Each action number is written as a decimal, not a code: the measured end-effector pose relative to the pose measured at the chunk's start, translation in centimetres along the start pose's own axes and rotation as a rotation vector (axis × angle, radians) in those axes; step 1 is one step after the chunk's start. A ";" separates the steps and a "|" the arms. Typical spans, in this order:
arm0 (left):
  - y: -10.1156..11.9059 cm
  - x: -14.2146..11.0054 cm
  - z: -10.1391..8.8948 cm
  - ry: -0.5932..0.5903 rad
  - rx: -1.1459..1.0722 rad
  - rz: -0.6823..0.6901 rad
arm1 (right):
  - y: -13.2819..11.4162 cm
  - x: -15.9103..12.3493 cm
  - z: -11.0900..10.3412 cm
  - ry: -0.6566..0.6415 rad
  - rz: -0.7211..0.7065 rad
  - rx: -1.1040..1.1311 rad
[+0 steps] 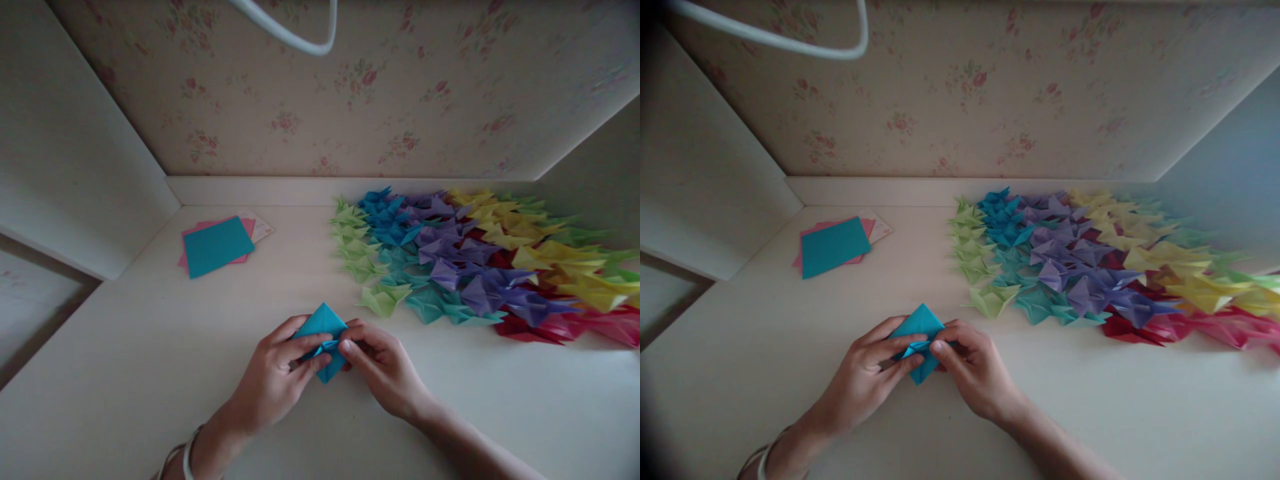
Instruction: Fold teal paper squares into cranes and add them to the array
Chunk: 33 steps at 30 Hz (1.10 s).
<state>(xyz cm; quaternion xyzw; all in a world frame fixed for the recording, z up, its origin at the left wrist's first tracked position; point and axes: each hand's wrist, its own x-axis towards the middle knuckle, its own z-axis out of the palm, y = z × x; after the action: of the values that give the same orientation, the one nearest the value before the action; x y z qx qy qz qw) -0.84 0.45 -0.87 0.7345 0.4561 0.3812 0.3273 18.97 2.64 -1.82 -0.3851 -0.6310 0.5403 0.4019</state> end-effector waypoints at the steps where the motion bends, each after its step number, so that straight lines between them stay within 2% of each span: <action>1: -0.2 0.0 0.0 0.025 0.010 0.028 | 0.0 0.0 0.0 -0.003 0.002 0.010; 6: -0.6 0.0 -0.2 0.044 0.030 0.116 | 0.2 -0.2 -0.5 -0.067 -0.049 0.030; 11: -0.3 0.0 -0.6 0.067 -0.042 0.031 | 0.4 -0.2 -0.9 -0.146 -0.129 -0.093; 17: -0.1 0.2 -0.5 0.032 -0.043 -0.018 | 0.2 -0.2 -0.9 -0.018 -0.171 -0.209; 20: 0.0 0.2 -0.6 0.044 -0.082 -0.038 | -0.1 -0.2 -0.8 0.001 -0.150 -0.173; 25: 0.5 0.1 -0.6 -0.045 -0.098 -0.107 | -0.3 0.0 -0.5 0.069 -0.059 -0.059; 28: 0.8 0.2 -0.5 -0.026 -0.145 -0.138 | -0.4 0.0 -0.2 0.097 -0.008 0.008; 33: 1.1 0.5 -0.3 -0.034 -0.279 -0.269 | -0.1 -0.3 0.1 0.131 0.061 0.073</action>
<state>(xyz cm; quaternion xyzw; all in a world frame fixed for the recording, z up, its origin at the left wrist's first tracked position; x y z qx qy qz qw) -0.50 0.50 0.35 0.6208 0.4873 0.3811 0.4817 18.96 2.25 -1.74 -0.4238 -0.5712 0.5487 0.4394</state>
